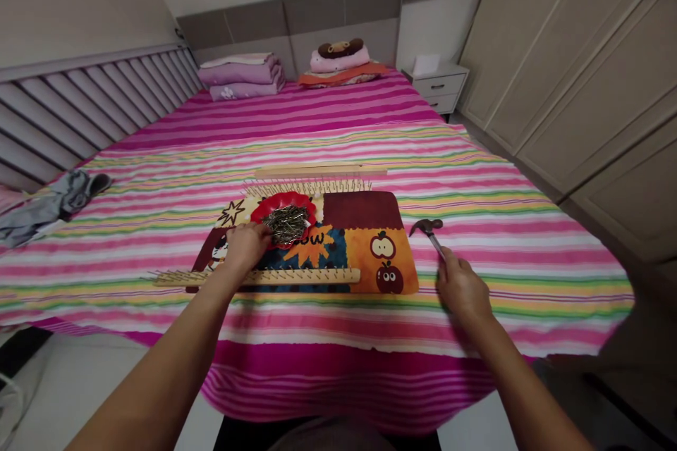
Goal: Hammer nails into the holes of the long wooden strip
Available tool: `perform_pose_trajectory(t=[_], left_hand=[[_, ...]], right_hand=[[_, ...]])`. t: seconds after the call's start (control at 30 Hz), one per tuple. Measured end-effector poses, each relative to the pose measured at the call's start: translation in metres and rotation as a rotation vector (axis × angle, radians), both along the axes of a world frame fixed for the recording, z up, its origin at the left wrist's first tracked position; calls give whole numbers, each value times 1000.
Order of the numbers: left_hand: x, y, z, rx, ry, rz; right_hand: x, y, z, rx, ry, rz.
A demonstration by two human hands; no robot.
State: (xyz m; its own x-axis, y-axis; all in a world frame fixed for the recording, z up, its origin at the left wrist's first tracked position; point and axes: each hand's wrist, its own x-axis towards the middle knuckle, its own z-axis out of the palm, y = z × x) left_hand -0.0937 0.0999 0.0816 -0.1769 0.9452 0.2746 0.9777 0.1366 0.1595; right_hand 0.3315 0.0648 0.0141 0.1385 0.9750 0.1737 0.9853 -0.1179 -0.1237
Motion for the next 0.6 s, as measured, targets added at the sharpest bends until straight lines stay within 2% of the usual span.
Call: perform_pose_trajectory(t=[0.13, 0.3, 0.4, 0.5, 0.6], left_hand=[[13, 14, 1, -200, -41, -158], [28, 23, 8, -421, 139, -233], [25, 28, 12, -462, 156, -195], [13, 35, 18, -468, 81, -107], [-3, 39, 25, -389, 13, -54]], right_hand=[[1, 0, -3, 43, -20, 3], [1, 0, -1, 33, -31, 8], [1, -1, 1, 40, -34, 17], [1, -1, 0, 61, -34, 22], [1, 0, -2, 73, -36, 17]])
